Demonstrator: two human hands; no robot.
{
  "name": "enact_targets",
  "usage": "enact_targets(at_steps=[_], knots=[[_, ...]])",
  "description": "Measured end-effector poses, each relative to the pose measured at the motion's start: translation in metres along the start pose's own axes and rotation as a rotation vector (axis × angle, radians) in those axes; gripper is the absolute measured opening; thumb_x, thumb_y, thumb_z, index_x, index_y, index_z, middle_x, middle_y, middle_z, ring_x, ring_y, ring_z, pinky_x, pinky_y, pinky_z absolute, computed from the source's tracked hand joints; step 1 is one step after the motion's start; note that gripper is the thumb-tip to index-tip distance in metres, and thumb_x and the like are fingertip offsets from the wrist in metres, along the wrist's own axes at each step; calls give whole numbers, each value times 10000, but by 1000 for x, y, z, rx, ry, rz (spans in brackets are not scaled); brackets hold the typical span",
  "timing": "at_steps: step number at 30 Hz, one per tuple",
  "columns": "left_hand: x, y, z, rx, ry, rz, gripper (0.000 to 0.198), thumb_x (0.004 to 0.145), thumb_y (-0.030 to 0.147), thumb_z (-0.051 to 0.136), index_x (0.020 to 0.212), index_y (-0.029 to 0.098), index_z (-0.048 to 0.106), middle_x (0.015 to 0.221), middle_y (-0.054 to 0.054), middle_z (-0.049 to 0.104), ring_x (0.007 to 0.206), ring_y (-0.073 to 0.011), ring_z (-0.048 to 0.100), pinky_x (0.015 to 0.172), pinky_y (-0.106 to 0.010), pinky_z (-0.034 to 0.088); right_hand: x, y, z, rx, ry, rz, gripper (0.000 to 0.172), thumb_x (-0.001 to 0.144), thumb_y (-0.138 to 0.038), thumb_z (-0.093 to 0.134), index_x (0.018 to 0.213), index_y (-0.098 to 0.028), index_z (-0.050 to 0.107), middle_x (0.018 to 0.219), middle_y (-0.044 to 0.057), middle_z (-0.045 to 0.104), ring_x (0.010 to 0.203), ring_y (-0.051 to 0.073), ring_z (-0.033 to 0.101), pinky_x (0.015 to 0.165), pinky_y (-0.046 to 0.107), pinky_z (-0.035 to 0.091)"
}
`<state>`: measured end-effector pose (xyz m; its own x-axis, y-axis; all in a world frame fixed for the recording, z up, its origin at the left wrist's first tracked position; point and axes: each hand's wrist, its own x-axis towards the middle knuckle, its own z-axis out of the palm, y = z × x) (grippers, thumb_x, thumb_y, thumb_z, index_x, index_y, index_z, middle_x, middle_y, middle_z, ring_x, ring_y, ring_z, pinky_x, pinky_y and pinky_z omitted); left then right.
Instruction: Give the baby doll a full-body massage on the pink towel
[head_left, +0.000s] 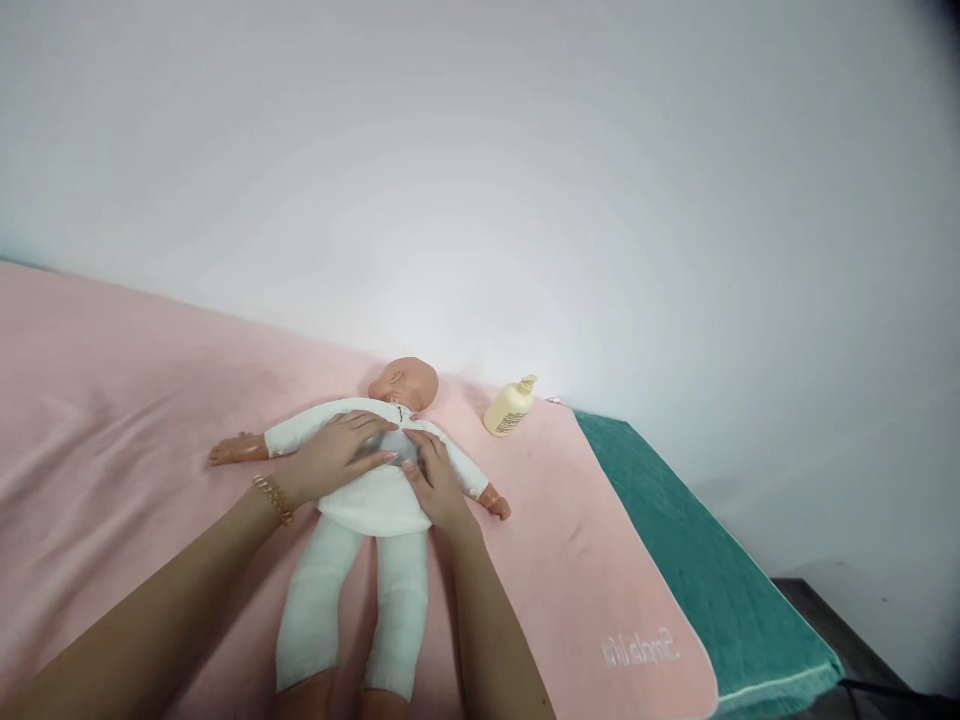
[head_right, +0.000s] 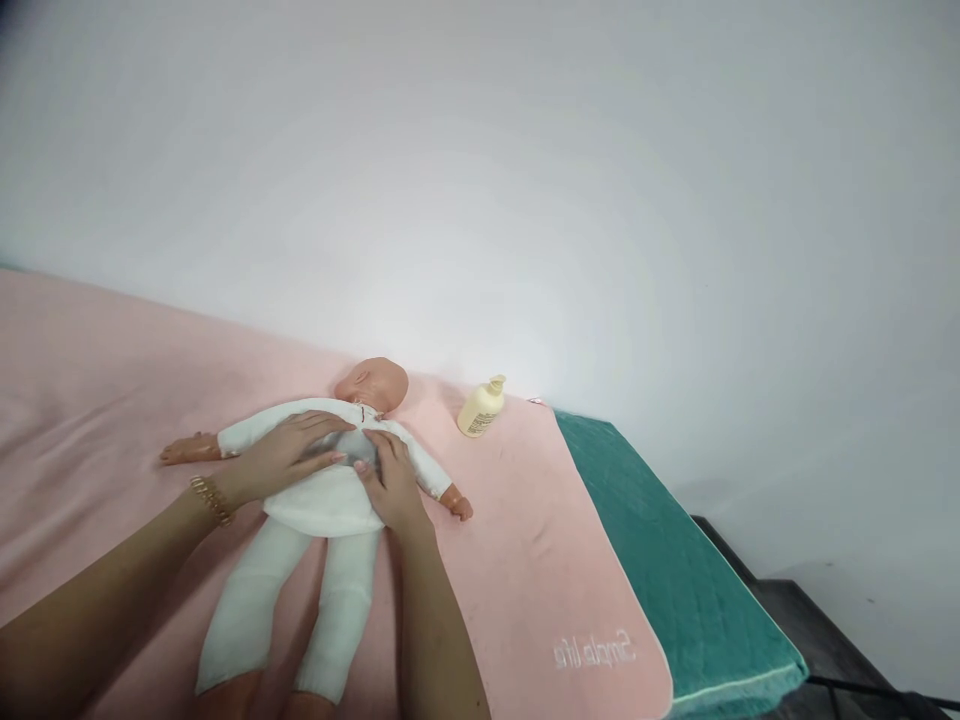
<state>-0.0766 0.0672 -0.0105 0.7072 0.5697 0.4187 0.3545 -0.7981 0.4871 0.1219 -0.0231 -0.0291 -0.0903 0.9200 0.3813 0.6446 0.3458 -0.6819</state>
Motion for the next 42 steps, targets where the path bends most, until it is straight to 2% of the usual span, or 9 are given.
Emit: enact_targets(at_steps=[7, 11, 15, 22, 27, 31, 34, 42], knots=[[-1, -7, 11, 54, -43, -45, 546, 943, 610, 428, 1153, 162, 660, 1209, -115, 684, 1158, -281, 577, 1036, -435, 399, 18, -1, -1, -117, -71, 45, 360, 1002, -457, 447, 1199, -221, 635, 1207, 90, 630, 1207, 229, 515, 1076, 421, 376], [-1, -7, 14, 70, 15, -10, 502, 977, 557, 393, 1161, 169, 654, 1216, -111, 676, 1168, -263, 566, 1042, -435, 394, 24, 5, 5, -96, 39, 1, 340, 1023, -415, 414, 1062, -204, 677, 1076, 76, 670, 1105, 213, 556, 1041, 409, 381], [-1, -7, 16, 112, 98, -7, 507, 966, 565, 402, 1212, 188, 635, 1275, -119, 641, 1221, -274, 530, 1071, -459, 381, 20, 11, 10, -42, 147, -44, 322, 1015, -413, 429, 1154, -213, 640, 1183, 97, 616, 1187, 211, 516, 1057, 380, 387], [-1, -12, 19, 144, 33, -30, 545, 957, 604, 390, 1191, 180, 639, 1250, -110, 662, 1215, -274, 542, 1074, -444, 372, 22, 14, 12, -2, 48, -13, 300, 1015, -401, 441, 1136, -223, 650, 1180, 75, 646, 1173, 201, 534, 1062, 375, 392], [-1, -14, 21, 162, 42, -23, 589, 952, 630, 366, 1174, 164, 649, 1233, -114, 670, 1195, -275, 556, 1056, -444, 392, 22, 14, 13, -33, 50, -31, 309, 1015, -396, 439, 1129, -206, 656, 1160, 84, 651, 1146, 206, 549, 1053, 386, 404], [-2, -15, 23, 205, 59, -24, 592, 959, 616, 363, 1243, 165, 620, 1313, -115, 628, 1255, -281, 519, 1073, -456, 372, 19, 15, 14, -41, 98, -44, 334, 1003, -403, 462, 1235, -206, 600, 1294, 110, 574, 1258, 210, 485, 1111, 387, 370], [-2, -16, 25, 235, 70, -24, 614, 962, 611, 356, 1314, 159, 576, 1392, -116, 576, 1326, -288, 453, 1107, -465, 330, 19, 14, 14, -58, 83, -42, 376, 999, -401, 473, 1318, -214, 542, 1363, 110, 538, 1320, 210, 439, 1147, 395, 335], [0, -17, 24, 211, 1, -59, 593, 956, 608, 366, 1276, 162, 589, 1357, -112, 605, 1324, -286, 453, 1118, -466, 310, 24, 8, 11, -105, -11, 29, 338, 1021, -397, 423, 1229, -210, 612, 1283, 90, 615, 1269, 210, 488, 1113, 407, 361]])
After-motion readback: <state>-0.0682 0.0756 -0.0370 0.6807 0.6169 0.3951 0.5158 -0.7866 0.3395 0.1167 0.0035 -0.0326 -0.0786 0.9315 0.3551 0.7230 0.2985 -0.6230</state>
